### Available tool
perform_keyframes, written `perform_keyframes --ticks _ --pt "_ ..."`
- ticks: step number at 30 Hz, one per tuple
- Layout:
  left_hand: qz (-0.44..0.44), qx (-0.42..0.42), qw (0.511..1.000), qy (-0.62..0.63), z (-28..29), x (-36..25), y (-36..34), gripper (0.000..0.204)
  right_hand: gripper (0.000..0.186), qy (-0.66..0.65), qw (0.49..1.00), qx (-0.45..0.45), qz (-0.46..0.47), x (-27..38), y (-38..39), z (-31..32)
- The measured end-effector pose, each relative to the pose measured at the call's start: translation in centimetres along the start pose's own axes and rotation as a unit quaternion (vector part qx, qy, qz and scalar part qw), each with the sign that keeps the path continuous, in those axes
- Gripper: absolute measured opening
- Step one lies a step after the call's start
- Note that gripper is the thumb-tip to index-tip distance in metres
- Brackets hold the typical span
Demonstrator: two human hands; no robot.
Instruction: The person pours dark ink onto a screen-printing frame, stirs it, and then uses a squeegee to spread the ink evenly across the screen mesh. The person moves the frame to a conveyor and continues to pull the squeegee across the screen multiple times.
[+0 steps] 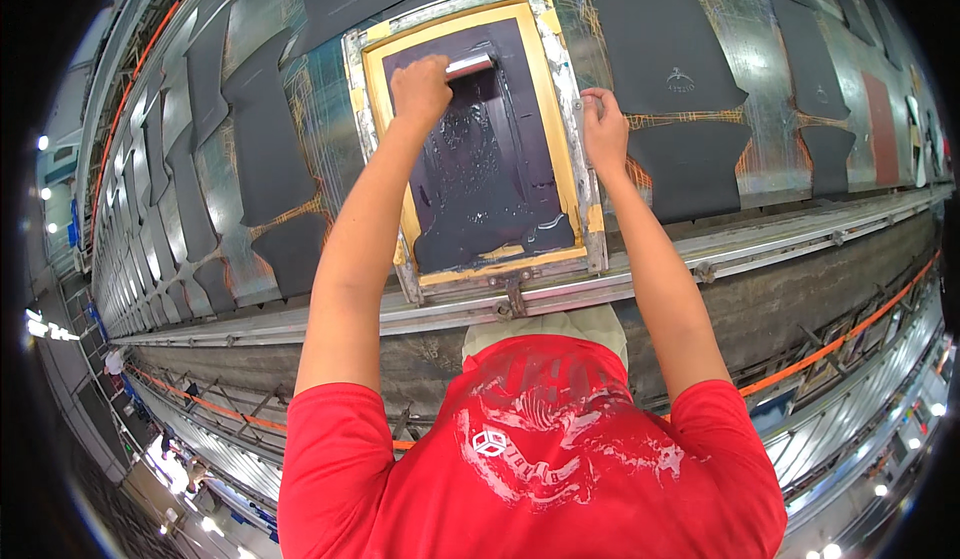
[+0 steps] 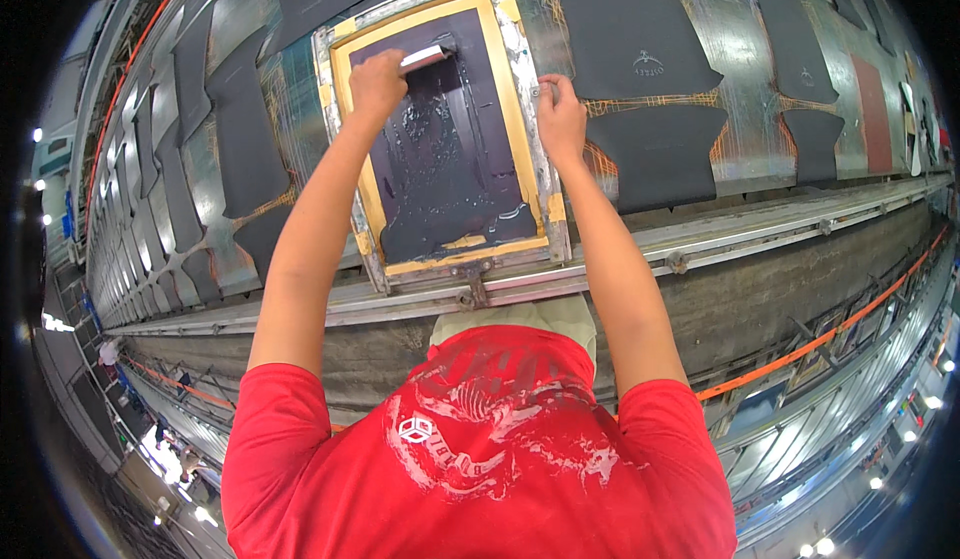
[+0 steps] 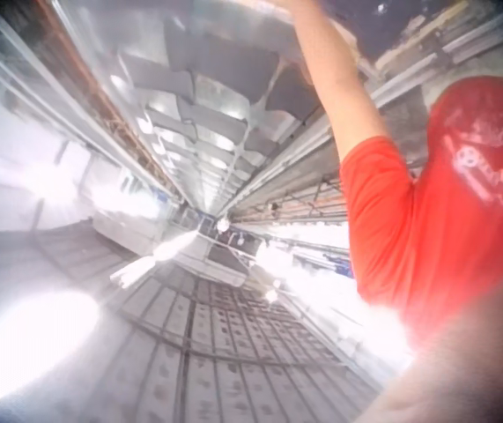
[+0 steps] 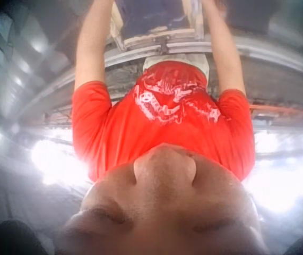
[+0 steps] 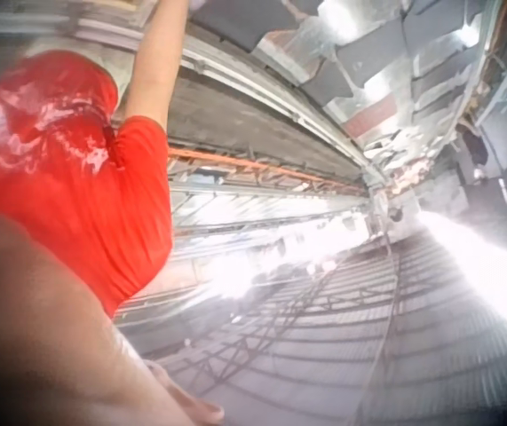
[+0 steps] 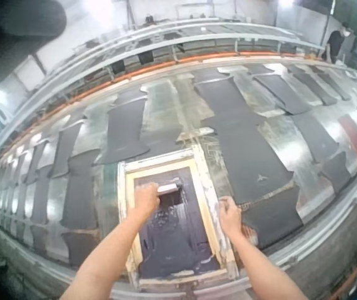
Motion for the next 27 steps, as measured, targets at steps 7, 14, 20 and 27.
perform_keyframes --ticks 7,14,20,27 --pt "0.000 0.003 1.000 0.031 0.9 -8.1 15.6 0.024 0.022 -0.010 1.000 0.003 -0.007 -0.8 -0.5 0.1" --pt "-0.005 -0.054 0.995 0.089 1.5 -12.6 26.6 0.025 0.021 -0.004 0.997 0.057 -0.055 -1.3 -1.5 -0.1" --pt "0.055 -0.083 0.980 0.172 4.6 -12.6 27.3 0.041 0.021 0.000 0.999 0.030 -0.018 2.5 -1.4 0.7" --pt "-0.007 -0.072 0.988 0.139 5.6 -4.9 32.8 0.047 0.020 -0.046 0.999 0.024 0.003 9.6 5.0 -7.2"
Point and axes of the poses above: each hand's wrist, its own y-axis away from the middle knuckle, its own z-axis out of the back of the hand, x = y × z, the point moved 3 cm from there along -y, towards the middle knuckle, and after that the axes turned 5 degrees about -z, right-handed, at the moved point
